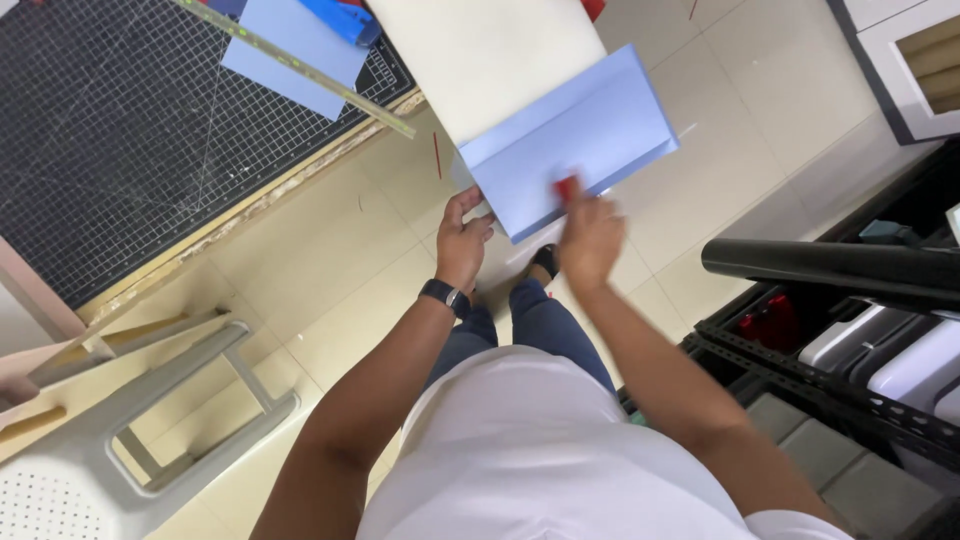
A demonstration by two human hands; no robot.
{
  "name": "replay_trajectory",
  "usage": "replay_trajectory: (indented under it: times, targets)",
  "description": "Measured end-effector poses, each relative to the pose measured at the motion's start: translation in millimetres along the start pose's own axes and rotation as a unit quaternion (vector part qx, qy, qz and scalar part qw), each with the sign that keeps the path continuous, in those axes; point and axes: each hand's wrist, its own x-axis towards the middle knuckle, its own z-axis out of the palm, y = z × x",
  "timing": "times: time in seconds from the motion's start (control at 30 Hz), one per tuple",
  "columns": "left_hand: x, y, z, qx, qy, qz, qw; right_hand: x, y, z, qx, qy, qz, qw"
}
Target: Wrapping a white box with blue adhesive paper using a squeegee and utility knife
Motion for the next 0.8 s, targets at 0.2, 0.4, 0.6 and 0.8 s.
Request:
replay_trajectory:
  times: [0.2,0.4,0.6,0.8]
  targets:
    - [-3,11,-5,-0.013,-0.014,-0.022,1.0,17,-44,-58,0.143,-0.046,-0.002,0.989]
    - [2,1,-3,-0.023,-0.005,-0.023,0.999,39,-39,-59,0.031,-0.236,0.078,0.968]
    - [3,9,7,0.0,0.038,-0.037,0.999,15,-46,-41,0.14,-0.06,0.009,0.988]
    - [12,16,20,0.054,0.081,-0.052,0.994,26,34,7,-0.066,-0.167,0.033,0.983]
